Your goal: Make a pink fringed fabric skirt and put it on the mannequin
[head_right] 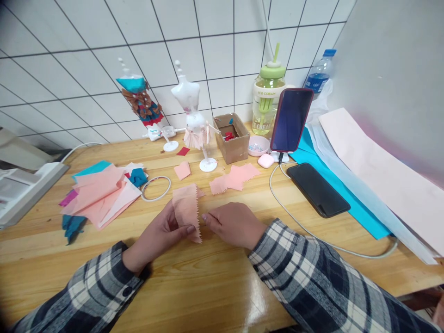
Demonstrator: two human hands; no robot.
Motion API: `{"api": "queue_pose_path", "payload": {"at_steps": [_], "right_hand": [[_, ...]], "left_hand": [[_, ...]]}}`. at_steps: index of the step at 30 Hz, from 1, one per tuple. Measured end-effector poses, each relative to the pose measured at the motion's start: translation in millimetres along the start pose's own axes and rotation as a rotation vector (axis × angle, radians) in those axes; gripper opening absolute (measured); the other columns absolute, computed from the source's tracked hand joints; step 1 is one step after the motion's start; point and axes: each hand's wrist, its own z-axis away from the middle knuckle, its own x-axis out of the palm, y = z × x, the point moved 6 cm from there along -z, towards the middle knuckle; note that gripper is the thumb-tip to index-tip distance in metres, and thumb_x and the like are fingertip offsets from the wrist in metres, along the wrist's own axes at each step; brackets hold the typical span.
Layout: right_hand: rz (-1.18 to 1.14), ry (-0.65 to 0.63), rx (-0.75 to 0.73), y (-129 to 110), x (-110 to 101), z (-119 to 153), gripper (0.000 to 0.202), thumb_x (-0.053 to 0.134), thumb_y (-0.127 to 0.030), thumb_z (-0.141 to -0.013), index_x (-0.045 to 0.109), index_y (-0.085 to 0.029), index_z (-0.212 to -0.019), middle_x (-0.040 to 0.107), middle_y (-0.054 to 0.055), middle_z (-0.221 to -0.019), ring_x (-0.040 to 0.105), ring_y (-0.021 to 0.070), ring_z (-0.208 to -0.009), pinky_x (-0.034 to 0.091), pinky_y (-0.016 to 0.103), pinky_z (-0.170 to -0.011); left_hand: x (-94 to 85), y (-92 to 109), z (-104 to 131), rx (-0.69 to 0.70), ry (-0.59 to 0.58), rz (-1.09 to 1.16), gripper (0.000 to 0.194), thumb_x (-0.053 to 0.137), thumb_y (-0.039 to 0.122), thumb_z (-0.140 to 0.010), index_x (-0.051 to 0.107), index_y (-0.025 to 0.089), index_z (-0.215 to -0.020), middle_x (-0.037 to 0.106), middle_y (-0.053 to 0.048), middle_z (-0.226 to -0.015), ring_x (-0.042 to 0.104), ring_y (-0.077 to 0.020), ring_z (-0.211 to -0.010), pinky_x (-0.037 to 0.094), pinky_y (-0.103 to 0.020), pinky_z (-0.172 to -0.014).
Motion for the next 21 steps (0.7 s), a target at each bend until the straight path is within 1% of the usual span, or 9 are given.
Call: {"api": "queue_pose_path", "payload": {"at_steps": [4, 11, 16, 21], "right_hand": [[0.012, -0.006, -0.003, 1.2, 1.6, -0.4, 0.052, 0.026, -0.045, -0.1, 0.066, -0.02, -0.077, 0.066, 0.002, -0.072, 0.051, 0.0133, -0.063, 0.022, 0.028, -0.056], [-0.009, -0.005, -0.015, 2.1, 3.6, -0.6, 0.053, 0.025, -0.047, -0.099, 0.065, -0.02, -0.078, 0.067, 0.002, -0.074, 0.052, 0.0131, -0.065, 0.023, 0.027, -0.057], [0.033, -0.019, -0.014, 2.2, 4.0, -1.5, 0.053, 0.025, -0.048, -0.099, 0.065, -0.02, -0.078, 0.066, 0.002, -0.073, 0.051, 0.0132, -0.063, 0.022, 0.027, -0.056], [0.015, -0.022, -0.006, 1.6, 2.6, -0.7, 0.052, 0.025, -0.047, -0.099, 0.066, -0.02, -0.08, 0.067, 0.003, -0.076, 0.053, 0.0137, -0.065, 0.023, 0.027, -0.057]], "left_hand": [[0.4, 0.6, 0.3, -0.005, 0.01, -0.004, 0.073, 0.072, 0.024, -0.076, 0.037, 0.023, -0.139, 0.06, -0.012, -0.127, 0.055, -0.0299, -0.12, 0.047, -0.042, -0.098], [0.3, -0.1, 0.5, -0.005, 0.011, -0.016, 0.074, 0.072, 0.024, -0.076, 0.035, 0.023, -0.14, 0.065, -0.009, -0.116, 0.055, -0.0294, -0.12, 0.047, -0.042, -0.097], [0.6, 2.1, -0.3, 0.003, 0.013, -0.025, 0.075, 0.073, 0.023, -0.075, 0.036, 0.022, -0.14, 0.059, -0.011, -0.128, 0.053, -0.0296, -0.122, 0.045, -0.044, -0.101], [0.5, 2.7, -1.1, 0.007, 0.012, -0.028, 0.074, 0.073, 0.023, -0.075, 0.038, 0.022, -0.139, 0.061, -0.01, -0.124, 0.051, -0.0297, -0.124, 0.046, -0.044, -0.1]]}}
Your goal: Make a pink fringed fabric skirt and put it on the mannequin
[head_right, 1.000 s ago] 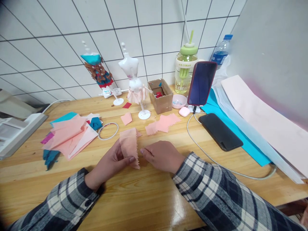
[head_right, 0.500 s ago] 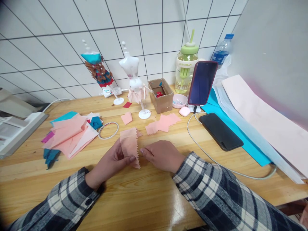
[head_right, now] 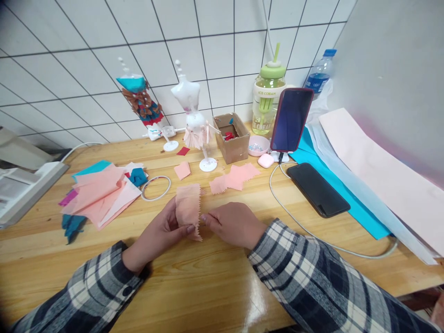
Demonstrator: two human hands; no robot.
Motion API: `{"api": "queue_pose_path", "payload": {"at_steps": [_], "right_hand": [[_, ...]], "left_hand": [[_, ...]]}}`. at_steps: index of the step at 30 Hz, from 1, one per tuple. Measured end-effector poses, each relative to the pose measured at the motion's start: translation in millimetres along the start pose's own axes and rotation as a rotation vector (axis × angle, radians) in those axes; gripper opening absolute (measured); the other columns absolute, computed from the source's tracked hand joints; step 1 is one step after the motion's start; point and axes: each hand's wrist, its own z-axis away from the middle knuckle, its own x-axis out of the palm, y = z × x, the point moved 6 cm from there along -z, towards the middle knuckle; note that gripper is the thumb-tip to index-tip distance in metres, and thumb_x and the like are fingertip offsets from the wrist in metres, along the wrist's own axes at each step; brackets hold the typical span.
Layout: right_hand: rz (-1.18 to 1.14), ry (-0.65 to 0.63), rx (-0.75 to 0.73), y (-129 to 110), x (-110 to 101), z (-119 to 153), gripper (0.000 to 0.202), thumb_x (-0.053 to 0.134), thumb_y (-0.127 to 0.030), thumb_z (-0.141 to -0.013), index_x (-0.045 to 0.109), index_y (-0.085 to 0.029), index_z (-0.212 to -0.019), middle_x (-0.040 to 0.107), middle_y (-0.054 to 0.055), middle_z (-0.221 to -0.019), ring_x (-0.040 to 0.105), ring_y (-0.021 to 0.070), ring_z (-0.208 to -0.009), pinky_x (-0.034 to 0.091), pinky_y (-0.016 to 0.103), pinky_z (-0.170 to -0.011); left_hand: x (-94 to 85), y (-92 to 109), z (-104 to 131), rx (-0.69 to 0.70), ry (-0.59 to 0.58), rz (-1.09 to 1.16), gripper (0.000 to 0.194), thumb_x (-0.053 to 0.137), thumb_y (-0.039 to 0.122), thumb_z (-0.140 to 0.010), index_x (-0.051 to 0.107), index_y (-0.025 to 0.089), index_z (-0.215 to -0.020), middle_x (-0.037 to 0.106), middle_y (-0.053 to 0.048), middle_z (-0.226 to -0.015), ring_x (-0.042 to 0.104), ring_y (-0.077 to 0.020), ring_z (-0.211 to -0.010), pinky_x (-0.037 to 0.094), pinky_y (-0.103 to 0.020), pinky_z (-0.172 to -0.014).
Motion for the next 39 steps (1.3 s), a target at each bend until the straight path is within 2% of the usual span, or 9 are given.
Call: {"api": "queue_pose_path", "payload": {"at_steps": [7, 12, 20, 27, 34, 39], "right_hand": [[-0.053, 0.046, -0.001, 1.0, -1.7, 1.4, 0.053, 0.023, -0.046, -0.099, 0.063, -0.02, -0.075, 0.067, 0.001, -0.074, 0.053, 0.0134, -0.065, 0.025, 0.027, -0.058], [-0.042, 0.035, -0.006, 1.3, -1.2, 0.5, 0.053, 0.023, -0.046, -0.099, 0.062, -0.02, -0.076, 0.067, 0.002, -0.074, 0.054, 0.0138, -0.066, 0.025, 0.027, -0.058], [-0.033, 0.013, 0.005, 0.0, -1.1, 1.3, 0.051, 0.025, -0.045, -0.099, 0.063, -0.02, -0.076, 0.066, 0.001, -0.072, 0.051, 0.0128, -0.063, 0.023, 0.026, -0.056], [-0.022, 0.027, 0.002, -0.2, -2.3, 0.5, 0.049, 0.028, -0.046, -0.098, 0.061, -0.02, -0.072, 0.062, 0.0, -0.066, 0.044, 0.0117, -0.058, 0.019, 0.026, -0.054], [-0.016, 0.032, -0.005, 1.3, -2.1, -0.7, 0.05, 0.028, -0.046, -0.098, 0.06, -0.02, -0.071, 0.06, 0.001, -0.065, 0.041, 0.0117, -0.057, 0.019, 0.026, -0.054], [-0.049, 0.028, -0.009, 1.5, -0.8, -1.2, 0.049, 0.029, -0.046, -0.098, 0.06, -0.02, -0.07, 0.06, 0.001, -0.065, 0.042, 0.0115, -0.056, 0.019, 0.027, -0.054]], "left_hand": [[-0.5, 0.3, 0.6, 0.019, 0.016, -0.002, 0.074, 0.073, 0.025, -0.075, 0.037, 0.022, -0.139, 0.062, -0.01, -0.121, 0.051, -0.031, -0.124, 0.045, -0.044, -0.101], [0.0, 0.4, 0.7, 0.018, 0.007, -0.003, 0.074, 0.073, 0.026, -0.075, 0.036, 0.024, -0.139, 0.063, -0.009, -0.119, 0.051, -0.031, -0.124, 0.045, -0.044, -0.101], [0.8, 0.5, 0.3, 0.018, 0.001, -0.011, 0.074, 0.072, 0.025, -0.077, 0.034, 0.022, -0.14, 0.047, -0.012, -0.142, 0.047, -0.0297, -0.128, 0.043, -0.041, -0.103], [-0.9, -1.5, -0.3, 0.023, -0.003, -0.042, 0.075, 0.072, 0.025, -0.076, 0.033, 0.022, -0.139, 0.051, -0.013, -0.138, 0.049, -0.0309, -0.126, 0.046, -0.044, -0.101], [-1.2, -1.8, -0.7, 0.023, -0.004, -0.048, 0.075, 0.072, 0.028, -0.076, 0.033, 0.022, -0.139, 0.053, -0.012, -0.136, 0.05, -0.031, -0.126, 0.05, -0.042, -0.096], [-1.5, -1.1, -1.6, 0.031, -0.004, -0.043, 0.075, 0.072, 0.027, -0.076, 0.033, 0.021, -0.139, 0.051, -0.013, -0.138, 0.049, -0.0308, -0.127, 0.049, -0.041, -0.098]]}}
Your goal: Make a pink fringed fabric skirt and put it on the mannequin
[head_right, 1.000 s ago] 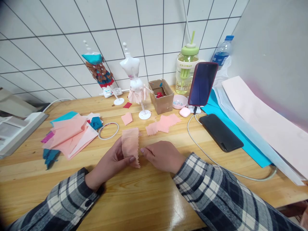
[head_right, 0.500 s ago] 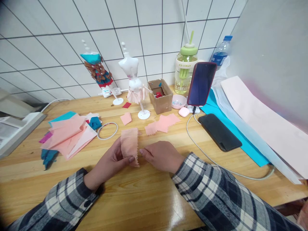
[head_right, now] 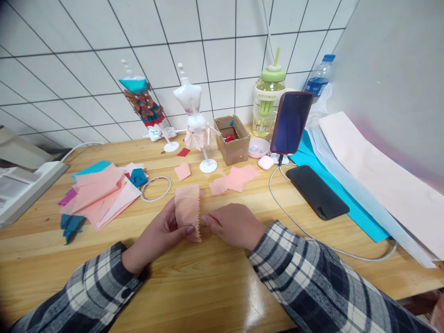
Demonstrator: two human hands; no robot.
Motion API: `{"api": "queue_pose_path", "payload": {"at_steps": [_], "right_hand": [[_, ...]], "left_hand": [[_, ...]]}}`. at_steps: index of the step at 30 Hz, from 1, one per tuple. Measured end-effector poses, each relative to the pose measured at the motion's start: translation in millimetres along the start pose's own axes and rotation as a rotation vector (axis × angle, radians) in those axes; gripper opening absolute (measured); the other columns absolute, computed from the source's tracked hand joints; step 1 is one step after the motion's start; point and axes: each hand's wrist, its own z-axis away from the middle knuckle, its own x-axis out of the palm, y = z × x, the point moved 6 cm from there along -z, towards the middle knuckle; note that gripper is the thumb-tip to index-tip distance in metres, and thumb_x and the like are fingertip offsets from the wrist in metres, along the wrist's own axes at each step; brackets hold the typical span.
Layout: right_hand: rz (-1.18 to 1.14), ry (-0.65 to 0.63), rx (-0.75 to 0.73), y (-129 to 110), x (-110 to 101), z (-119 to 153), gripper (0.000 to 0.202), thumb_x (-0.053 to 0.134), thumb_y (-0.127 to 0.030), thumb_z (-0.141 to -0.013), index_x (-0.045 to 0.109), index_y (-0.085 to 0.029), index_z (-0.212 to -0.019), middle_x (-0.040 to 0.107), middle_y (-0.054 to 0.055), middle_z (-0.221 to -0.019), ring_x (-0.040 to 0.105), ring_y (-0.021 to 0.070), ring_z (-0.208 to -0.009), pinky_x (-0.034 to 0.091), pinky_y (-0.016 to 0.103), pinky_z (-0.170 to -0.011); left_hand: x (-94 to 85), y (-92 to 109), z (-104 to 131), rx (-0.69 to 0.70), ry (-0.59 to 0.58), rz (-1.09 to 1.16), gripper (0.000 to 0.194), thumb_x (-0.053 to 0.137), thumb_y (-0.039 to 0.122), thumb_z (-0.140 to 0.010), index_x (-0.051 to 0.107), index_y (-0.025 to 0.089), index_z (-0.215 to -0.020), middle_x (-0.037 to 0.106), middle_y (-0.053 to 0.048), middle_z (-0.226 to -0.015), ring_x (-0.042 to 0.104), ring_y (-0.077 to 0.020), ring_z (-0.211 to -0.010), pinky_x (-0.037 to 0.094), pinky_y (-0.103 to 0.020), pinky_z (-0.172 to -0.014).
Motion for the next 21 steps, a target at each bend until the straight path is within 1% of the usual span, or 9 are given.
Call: {"api": "queue_pose_path", "payload": {"at_steps": [3, 6, 9, 12, 14, 16, 17, 19, 21], "right_hand": [[-0.039, 0.003, -0.005, 1.1, 0.3, 0.1, 0.048, 0.03, -0.045, -0.098, 0.06, -0.02, -0.07, 0.062, 0.001, -0.066, 0.047, 0.0119, -0.059, 0.022, 0.026, -0.055], [-0.089, 0.036, 0.018, 4.0, -1.5, 0.8, 0.05, 0.028, -0.044, -0.098, 0.06, -0.019, -0.069, 0.062, 0.001, -0.066, 0.049, 0.0127, -0.061, 0.025, 0.026, -0.057], [-0.239, 0.06, 0.034, 4.9, -2.4, 1.5, 0.051, 0.029, -0.047, -0.098, 0.063, -0.019, -0.073, 0.063, 0.001, -0.069, 0.052, 0.0132, -0.064, 0.029, 0.026, -0.059], [-0.409, 0.055, 0.033, 3.1, 0.3, 1.4, 0.033, 0.049, -0.048, -0.089, 0.065, -0.02, -0.081, 0.064, -0.001, -0.073, 0.054, 0.0129, -0.066, 0.033, 0.025, -0.059], [-0.477, 0.035, 0.052, 2.7, 4.0, 0.9, 0.021, 0.06, -0.041, -0.082, 0.067, -0.021, -0.085, 0.065, -0.002, -0.075, 0.055, 0.0131, -0.068, 0.035, 0.024, -0.059], [-0.494, 0.029, 0.071, 3.2, 6.5, 0.1, 0.015, 0.062, -0.033, -0.08, 0.067, -0.02, -0.086, 0.066, -0.002, -0.076, 0.056, 0.0134, -0.069, 0.035, 0.024, -0.06], [-0.479, 0.041, 0.077, 3.7, 6.5, -0.4, 0.014, 0.06, -0.032, -0.08, 0.067, -0.02, -0.083, 0.065, -0.002, -0.075, 0.056, 0.0133, -0.068, 0.035, 0.025, -0.059], [-0.427, 0.089, 0.082, 5.2, 4.1, -1.0, 0.018, 0.056, -0.033, -0.083, 0.063, -0.018, -0.076, 0.063, -0.001, -0.07, 0.053, 0.0129, -0.065, 0.033, 0.025, -0.057], [-0.381, 0.143, 0.086, 6.9, 0.3, -1.2, 0.022, 0.051, -0.034, -0.087, 0.062, -0.018, -0.075, 0.062, -0.001, -0.069, 0.052, 0.013, -0.064, 0.033, 0.026, -0.057]], "left_hand": [[0.4, 0.3, -0.5, 0.01, -0.007, 0.012, 0.073, 0.072, 0.026, -0.077, 0.033, 0.022, -0.139, 0.049, -0.013, -0.141, 0.049, -0.0299, -0.127, 0.048, -0.041, -0.099], [0.5, 0.5, -0.4, 0.018, -0.002, 0.025, 0.073, 0.071, 0.026, -0.077, 0.034, 0.023, -0.14, 0.049, -0.012, -0.141, 0.051, -0.0296, -0.126, 0.048, -0.04, -0.098], [-0.1, 1.0, 0.6, 0.025, 0.018, 0.022, 0.075, 0.072, 0.027, -0.076, 0.034, 0.023, -0.14, 0.053, -0.012, -0.136, 0.052, -0.0301, -0.124, 0.049, -0.041, -0.098], [0.2, 0.5, 1.6, 0.017, 0.019, 0.021, 0.075, 0.073, 0.027, -0.076, 0.035, 0.022, -0.14, 0.06, -0.012, -0.128, 0.055, -0.0299, -0.12, 0.049, -0.041, -0.096], [0.7, -0.4, 1.9, 0.004, 0.011, 0.032, 0.075, 0.073, 0.027, -0.076, 0.035, 0.022, -0.14, 0.061, -0.012, -0.125, 0.059, -0.0288, -0.114, 0.05, -0.041, -0.094], [0.5, -0.7, 1.7, -0.002, 0.015, 0.039, 0.075, 0.073, 0.026, -0.076, 0.035, 0.022, -0.14, 0.059, -0.013, -0.128, 0.06, -0.0283, -0.113, 0.051, -0.041, -0.094], [0.3, -0.4, 1.5, -0.001, 0.02, 0.04, 0.075, 0.073, 0.026, -0.075, 0.035, 0.021, -0.14, 0.058, -0.013, -0.13, 0.059, -0.0284, -0.115, 0.05, -0.04, -0.094], [0.1, 0.6, 1.2, 0.003, 0.027, 0.044, 0.074, 0.073, 0.025, -0.075, 0.036, 0.021, -0.139, 0.055, -0.013, -0.133, 0.055, -0.0289, -0.119, 0.05, -0.039, -0.095], [0.9, 1.6, 1.0, -0.001, 0.025, 0.061, 0.073, 0.073, 0.025, -0.076, 0.036, 0.022, -0.139, 0.055, -0.013, -0.134, 0.055, -0.0289, -0.12, 0.051, -0.038, -0.093]]}}
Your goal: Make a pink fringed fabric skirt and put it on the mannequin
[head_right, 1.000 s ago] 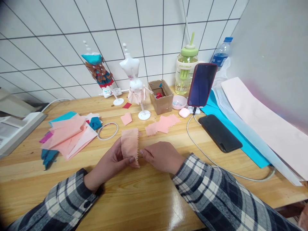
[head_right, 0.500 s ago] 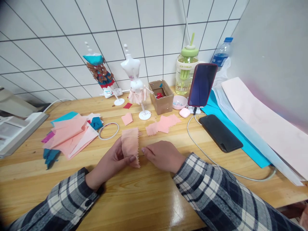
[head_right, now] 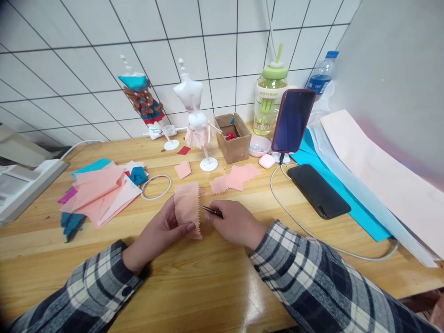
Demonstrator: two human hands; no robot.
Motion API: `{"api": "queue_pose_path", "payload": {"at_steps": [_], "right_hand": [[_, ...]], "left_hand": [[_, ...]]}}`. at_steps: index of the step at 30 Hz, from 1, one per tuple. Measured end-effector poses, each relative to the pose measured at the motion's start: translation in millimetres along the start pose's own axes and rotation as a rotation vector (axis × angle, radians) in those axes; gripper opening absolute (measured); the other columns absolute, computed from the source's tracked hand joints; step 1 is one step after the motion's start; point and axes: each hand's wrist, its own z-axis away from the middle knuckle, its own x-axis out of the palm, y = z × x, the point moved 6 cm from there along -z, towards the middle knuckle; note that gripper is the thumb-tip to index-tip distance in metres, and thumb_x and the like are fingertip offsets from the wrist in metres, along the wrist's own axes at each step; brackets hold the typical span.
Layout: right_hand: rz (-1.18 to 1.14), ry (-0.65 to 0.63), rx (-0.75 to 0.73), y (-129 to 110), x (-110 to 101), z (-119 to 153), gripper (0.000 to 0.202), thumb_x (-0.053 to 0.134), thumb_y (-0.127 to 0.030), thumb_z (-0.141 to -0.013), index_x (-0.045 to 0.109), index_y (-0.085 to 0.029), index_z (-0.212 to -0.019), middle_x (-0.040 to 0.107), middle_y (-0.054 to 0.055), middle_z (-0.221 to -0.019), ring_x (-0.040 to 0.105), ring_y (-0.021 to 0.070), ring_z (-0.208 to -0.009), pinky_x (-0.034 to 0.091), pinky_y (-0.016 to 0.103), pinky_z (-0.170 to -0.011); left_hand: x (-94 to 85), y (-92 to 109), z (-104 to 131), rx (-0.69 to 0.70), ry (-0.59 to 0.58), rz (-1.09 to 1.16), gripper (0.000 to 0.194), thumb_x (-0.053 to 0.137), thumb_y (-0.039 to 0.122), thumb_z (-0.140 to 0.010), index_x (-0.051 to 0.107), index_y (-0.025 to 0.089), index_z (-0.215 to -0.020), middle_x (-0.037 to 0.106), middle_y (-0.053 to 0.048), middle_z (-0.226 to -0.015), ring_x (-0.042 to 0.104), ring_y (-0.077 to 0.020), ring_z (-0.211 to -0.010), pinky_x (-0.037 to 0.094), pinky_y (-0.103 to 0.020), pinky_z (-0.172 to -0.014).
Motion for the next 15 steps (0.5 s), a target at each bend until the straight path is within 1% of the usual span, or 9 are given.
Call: {"api": "queue_pose_path", "payload": {"at_steps": [3, 5, 7, 9, 10, 11, 12, 13, 15], "right_hand": [[-0.003, 0.049, -0.019, -0.8, -5.5, -0.4, 0.014, 0.052, -0.026, -0.087, 0.065, -0.02, -0.086, 0.067, 0.0, -0.078, 0.057, 0.0143, -0.072, 0.038, 0.027, -0.064], [-0.079, 0.04, -0.009, -0.5, -7.3, 0.1, 0.012, 0.055, -0.022, -0.084, 0.066, -0.02, -0.09, 0.069, 0.001, -0.086, 0.059, 0.0146, -0.077, 0.041, 0.028, -0.069], [-0.264, -0.094, 0.074, 2.6, -0.4, 2.1, 0.014, 0.055, -0.024, -0.085, 0.064, -0.019, -0.094, 0.069, 0.002, -0.086, 0.06, 0.0128, -0.069, 0.045, 0.027, -0.065], [-0.533, -0.332, 0.207, 4.2, 15.0, 8.5, 0.019, 0.052, -0.032, -0.088, 0.06, -0.019, -0.1, 0.069, 0.003, -0.086, 0.06, 0.0113, -0.059, 0.048, 0.026, -0.057], [-0.659, -0.443, 0.265, 3.2, 22.5, 12.8, 0.021, 0.052, -0.035, -0.088, 0.058, -0.019, -0.102, 0.069, 0.004, -0.09, 0.062, 0.0119, -0.059, 0.049, 0.026, -0.055], [-0.753, -0.511, 0.299, 1.6, 27.3, 15.8, 0.023, 0.052, -0.037, -0.088, 0.057, -0.019, -0.102, 0.069, 0.006, -0.095, 0.066, 0.0136, -0.065, 0.051, 0.027, -0.056], [-0.795, -0.506, 0.296, 0.7, 27.8, 15.9, 0.023, 0.053, -0.038, -0.088, 0.058, -0.018, -0.1, 0.069, 0.007, -0.1, 0.068, 0.0157, -0.075, 0.054, 0.029, -0.061], [-0.781, -0.435, 0.259, 0.9, 24.4, 13.3, 0.023, 0.054, -0.038, -0.087, 0.059, -0.018, -0.097, 0.068, 0.008, -0.105, 0.068, 0.0175, -0.086, 0.055, 0.031, -0.068], [-0.672, -0.203, 0.126, 1.1, 9.6, 5.9, 0.023, 0.053, -0.038, -0.089, 0.061, -0.017, -0.095, 0.065, 0.01, -0.114, 0.064, 0.0193, -0.1, 0.054, 0.033, -0.079]], "left_hand": [[0.9, 1.6, 0.1, -0.011, 0.008, 0.029, 0.07, 0.071, 0.026, -0.078, 0.036, 0.022, -0.139, 0.058, -0.011, -0.129, 0.059, -0.0275, -0.113, 0.053, -0.035, -0.087], [0.8, 2.9, 0.2, -0.015, 0.023, 0.045, 0.07, 0.07, 0.026, -0.079, 0.035, 0.022, -0.139, 0.059, -0.011, -0.128, 0.061, -0.0262, -0.109, 0.054, -0.033, -0.084], [0.6, 4.3, 0.2, -0.012, 0.035, 0.064, 0.073, 0.07, 0.025, -0.079, 0.032, 0.022, -0.142, 0.058, -0.012, -0.13, 0.061, -0.0256, -0.109, 0.054, -0.033, -0.085], [0.2, 5.7, 0.2, 0.004, 0.042, 0.089, 0.079, 0.07, 0.026, -0.079, 0.026, 0.023, -0.144, 0.056, -0.012, -0.132, 0.06, -0.0261, -0.111, 0.054, -0.033, -0.087], [-0.2, 6.2, 0.2, 0.014, 0.044, 0.1, 0.082, 0.07, 0.026, -0.079, 0.024, 0.023, -0.146, 0.055, -0.013, -0.134, 0.06, -0.0265, -0.112, 0.053, -0.034, -0.088], [-0.7, 6.4, 0.3, 0.024, 0.047, 0.11, 0.084, 0.071, 0.026, -0.078, 0.022, 0.024, -0.146, 0.054, -0.013, -0.135, 0.059, -0.027, -0.114, 0.053, -0.035, -0.089], [-1.2, 6.2, 0.4, 0.03, 0.048, 0.116, 0.085, 0.071, 0.027, -0.078, 0.021, 0.025, -0.147, 0.054, -0.012, -0.135, 0.058, -0.0274, -0.115, 0.053, -0.036, -0.09], [-1.6, 5.8, 0.6, 0.034, 0.047, 0.118, 0.086, 0.071, 0.028, -0.078, 0.021, 0.026, -0.147, 0.054, -0.012, -0.135, 0.058, -0.0278, -0.116, 0.052, -0.036, -0.091], [-1.8, 5.2, 1.1, 0.045, 0.033, 0.106, 0.087, 0.072, 0.029, -0.078, 0.019, 0.028, -0.148, 0.053, -0.011, -0.136, 0.056, -0.0284, -0.119, 0.051, -0.038, -0.093]]}}
